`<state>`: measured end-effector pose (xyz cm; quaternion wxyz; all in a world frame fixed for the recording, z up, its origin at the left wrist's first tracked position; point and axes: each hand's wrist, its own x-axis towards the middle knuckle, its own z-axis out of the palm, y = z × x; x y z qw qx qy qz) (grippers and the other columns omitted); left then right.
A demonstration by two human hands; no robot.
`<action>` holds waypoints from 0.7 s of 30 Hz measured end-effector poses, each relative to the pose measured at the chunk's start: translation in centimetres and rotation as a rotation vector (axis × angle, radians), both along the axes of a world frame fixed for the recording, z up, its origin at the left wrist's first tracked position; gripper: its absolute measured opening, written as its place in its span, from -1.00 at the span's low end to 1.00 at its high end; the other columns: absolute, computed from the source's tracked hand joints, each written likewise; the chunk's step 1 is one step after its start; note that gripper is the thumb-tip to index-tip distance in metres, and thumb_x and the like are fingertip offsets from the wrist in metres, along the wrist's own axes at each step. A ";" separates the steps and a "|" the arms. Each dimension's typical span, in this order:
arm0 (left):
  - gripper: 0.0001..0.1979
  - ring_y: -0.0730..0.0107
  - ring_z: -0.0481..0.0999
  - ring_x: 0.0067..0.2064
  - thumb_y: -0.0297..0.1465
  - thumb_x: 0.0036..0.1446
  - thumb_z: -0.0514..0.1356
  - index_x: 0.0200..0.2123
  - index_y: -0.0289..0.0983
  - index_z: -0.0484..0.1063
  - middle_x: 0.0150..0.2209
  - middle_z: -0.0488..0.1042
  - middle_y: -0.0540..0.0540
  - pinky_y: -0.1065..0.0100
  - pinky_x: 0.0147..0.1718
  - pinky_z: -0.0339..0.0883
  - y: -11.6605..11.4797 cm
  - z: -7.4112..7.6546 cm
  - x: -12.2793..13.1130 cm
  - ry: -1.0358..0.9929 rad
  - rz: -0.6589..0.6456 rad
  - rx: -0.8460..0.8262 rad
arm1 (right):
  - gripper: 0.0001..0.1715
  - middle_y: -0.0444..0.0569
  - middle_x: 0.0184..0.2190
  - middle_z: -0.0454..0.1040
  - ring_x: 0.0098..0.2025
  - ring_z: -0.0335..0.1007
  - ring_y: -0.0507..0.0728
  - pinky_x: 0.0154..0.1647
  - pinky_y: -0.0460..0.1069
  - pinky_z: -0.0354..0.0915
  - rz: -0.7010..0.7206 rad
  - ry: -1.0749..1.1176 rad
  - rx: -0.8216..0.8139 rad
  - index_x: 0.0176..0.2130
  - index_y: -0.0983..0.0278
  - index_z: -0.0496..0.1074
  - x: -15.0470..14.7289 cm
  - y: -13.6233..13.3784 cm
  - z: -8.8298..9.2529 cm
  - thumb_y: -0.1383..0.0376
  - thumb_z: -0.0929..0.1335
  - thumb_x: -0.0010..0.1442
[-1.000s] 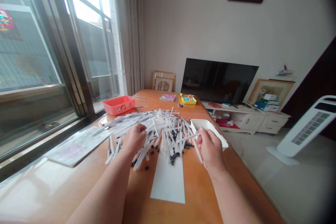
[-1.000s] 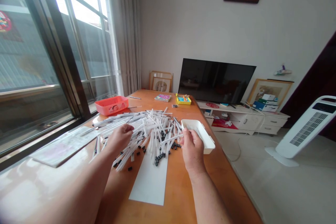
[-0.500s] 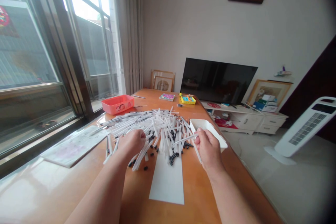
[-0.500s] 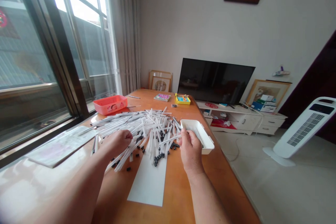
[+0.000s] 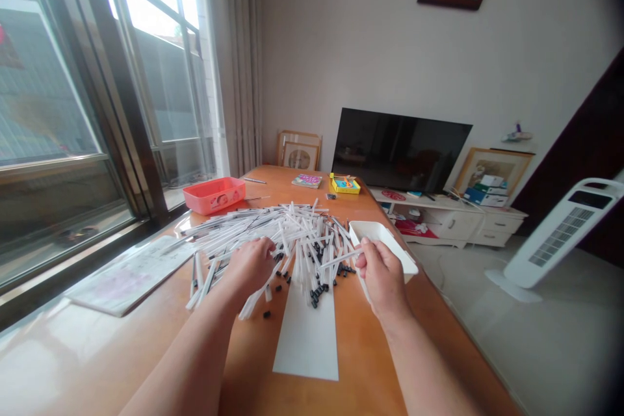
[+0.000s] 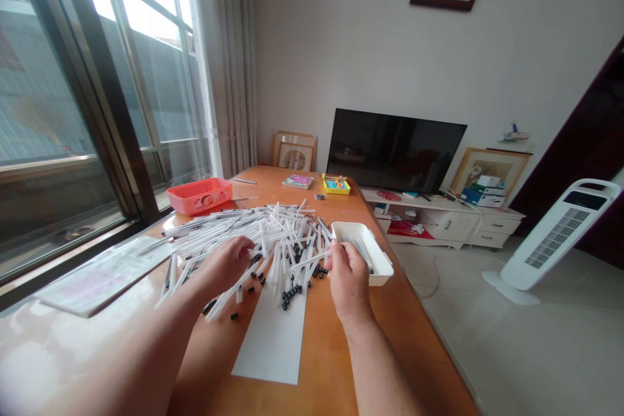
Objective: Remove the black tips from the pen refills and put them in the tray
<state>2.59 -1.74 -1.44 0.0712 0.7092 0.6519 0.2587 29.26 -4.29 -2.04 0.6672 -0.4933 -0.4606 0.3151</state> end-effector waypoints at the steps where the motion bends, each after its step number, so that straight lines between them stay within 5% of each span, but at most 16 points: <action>1: -0.78 0.16 0.49 -0.15 -0.46 0.04 0.11 -0.21 -0.21 0.45 -0.21 0.54 -0.16 0.25 -0.19 0.24 0.0 0.0 0.4 -0.117 -0.051 0.024 | -0.51 -0.14 -0.59 0.37 -0.57 0.20 0.02 -0.58 -0.09 0.17 0.014 0.020 0.004 -0.40 0.26 0.45 -0.1 0.0 0.1 -0.10 0.36 0.23; 5: -0.78 0.31 0.45 -0.32 -0.35 0.09 0.16 -0.16 -0.23 0.40 -0.35 0.45 -0.03 0.30 -0.28 0.28 -1.0 0.9 2.4 -0.743 -0.282 -0.141 | -0.51 -0.08 -0.54 0.47 -0.59 0.28 0.00 -0.61 -0.12 0.19 0.110 0.134 -0.001 -0.31 0.30 0.49 -0.5 -0.3 0.5 -0.09 0.38 0.23; 8: -0.78 0.38 0.43 -0.34 -0.34 0.06 0.24 -0.20 -0.27 0.42 -0.34 0.45 -0.03 0.32 -0.27 0.28 -1.8 1.5 3.3 -1.012 -0.368 -0.267 | -0.52 -0.01 -0.48 0.54 -0.53 0.41 0.05 -0.58 -0.10 0.28 0.174 0.217 -0.005 -0.25 0.31 0.49 -0.8 -0.8 1.0 -0.07 0.39 0.22; 21: -0.75 0.46 0.41 -0.35 -0.30 0.04 0.38 -0.24 -0.32 0.57 -0.35 0.51 -0.08 0.42 -0.33 0.22 -1.5 1.2 3.2 -1.214 -0.407 -0.385 | -0.56 0.04 -0.38 0.59 -0.42 0.52 0.10 -0.46 -0.05 0.41 0.231 0.201 0.006 -0.18 0.31 0.47 -1.3 -1.4 1.5 -0.02 0.39 0.25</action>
